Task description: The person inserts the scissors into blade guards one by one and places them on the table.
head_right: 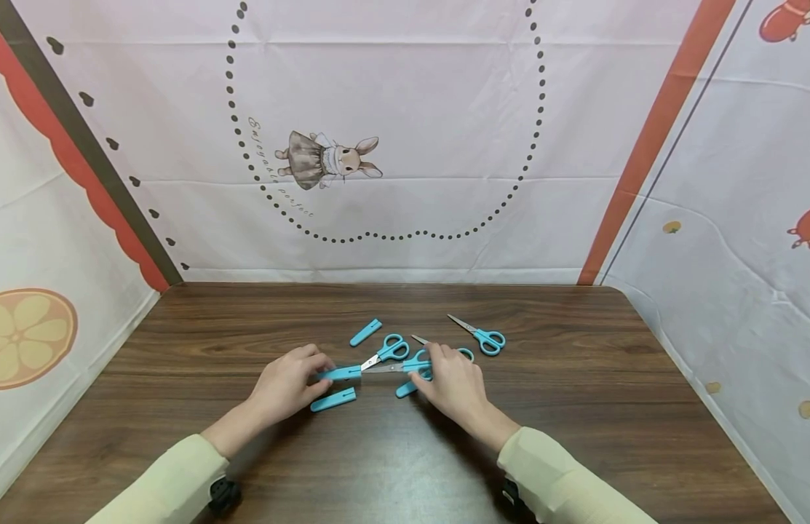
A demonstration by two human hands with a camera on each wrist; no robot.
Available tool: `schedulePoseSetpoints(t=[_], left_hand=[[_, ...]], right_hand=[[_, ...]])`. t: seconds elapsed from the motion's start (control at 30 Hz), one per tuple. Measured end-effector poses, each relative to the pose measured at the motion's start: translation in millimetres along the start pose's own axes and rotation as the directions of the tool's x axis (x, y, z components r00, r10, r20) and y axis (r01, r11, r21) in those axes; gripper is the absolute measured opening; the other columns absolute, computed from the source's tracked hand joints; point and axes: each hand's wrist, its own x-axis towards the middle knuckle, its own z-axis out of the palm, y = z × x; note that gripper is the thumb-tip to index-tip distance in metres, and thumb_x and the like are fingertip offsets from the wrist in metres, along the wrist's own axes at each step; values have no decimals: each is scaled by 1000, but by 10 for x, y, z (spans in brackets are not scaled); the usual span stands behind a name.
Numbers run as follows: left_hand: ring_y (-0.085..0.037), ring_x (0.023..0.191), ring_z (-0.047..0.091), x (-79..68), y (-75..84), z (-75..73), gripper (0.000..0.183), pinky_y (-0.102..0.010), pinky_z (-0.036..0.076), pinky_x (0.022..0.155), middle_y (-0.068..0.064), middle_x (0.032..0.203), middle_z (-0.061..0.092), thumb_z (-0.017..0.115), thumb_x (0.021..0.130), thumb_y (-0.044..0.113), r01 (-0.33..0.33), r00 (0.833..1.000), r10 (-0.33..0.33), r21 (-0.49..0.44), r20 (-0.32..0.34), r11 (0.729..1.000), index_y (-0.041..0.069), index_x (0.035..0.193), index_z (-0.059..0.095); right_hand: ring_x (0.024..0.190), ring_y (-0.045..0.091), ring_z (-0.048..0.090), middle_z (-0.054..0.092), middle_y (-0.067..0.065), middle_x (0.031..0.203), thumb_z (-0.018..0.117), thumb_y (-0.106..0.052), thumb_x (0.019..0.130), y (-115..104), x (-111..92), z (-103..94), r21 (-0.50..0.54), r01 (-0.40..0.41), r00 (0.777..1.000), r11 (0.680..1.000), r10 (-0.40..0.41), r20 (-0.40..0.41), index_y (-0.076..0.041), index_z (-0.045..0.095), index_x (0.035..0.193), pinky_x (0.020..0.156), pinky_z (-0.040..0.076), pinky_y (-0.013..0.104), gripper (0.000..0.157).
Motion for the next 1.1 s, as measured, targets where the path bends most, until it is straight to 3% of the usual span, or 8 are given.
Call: schedulePoseSetpoints(t=[0.23,0.67,1.1], left_hand=[[-4,66,47,11,19,8,13,-22,39,54,9,81,55,74,77,25,-16,1000,16,-6,-20,1000,22,89,69],[-5,68,48,34,68,1,13,-22,40,55,9,82,56,74,78,26,-10,1000,10,-11,1,1000,23,88,68],[-4,70,49,54,118,8,15,-21,41,56,10,85,57,75,77,26,-36,999,35,-45,-34,998,21,90,69]], right_hand=[[52,6,47,65,0,84,71,-43,75,-13,-18,6,0,-6,1000,1000,6,29,-11,62,111,38,31,20,49],[49,4,43,66,1,85,71,-43,75,7,-22,0,12,16,1000,1000,-16,4,-10,62,116,38,29,19,53],[53,6,49,66,0,85,73,-43,74,-20,-29,-6,29,1,1000,1000,-2,7,-10,62,112,38,31,20,52]])
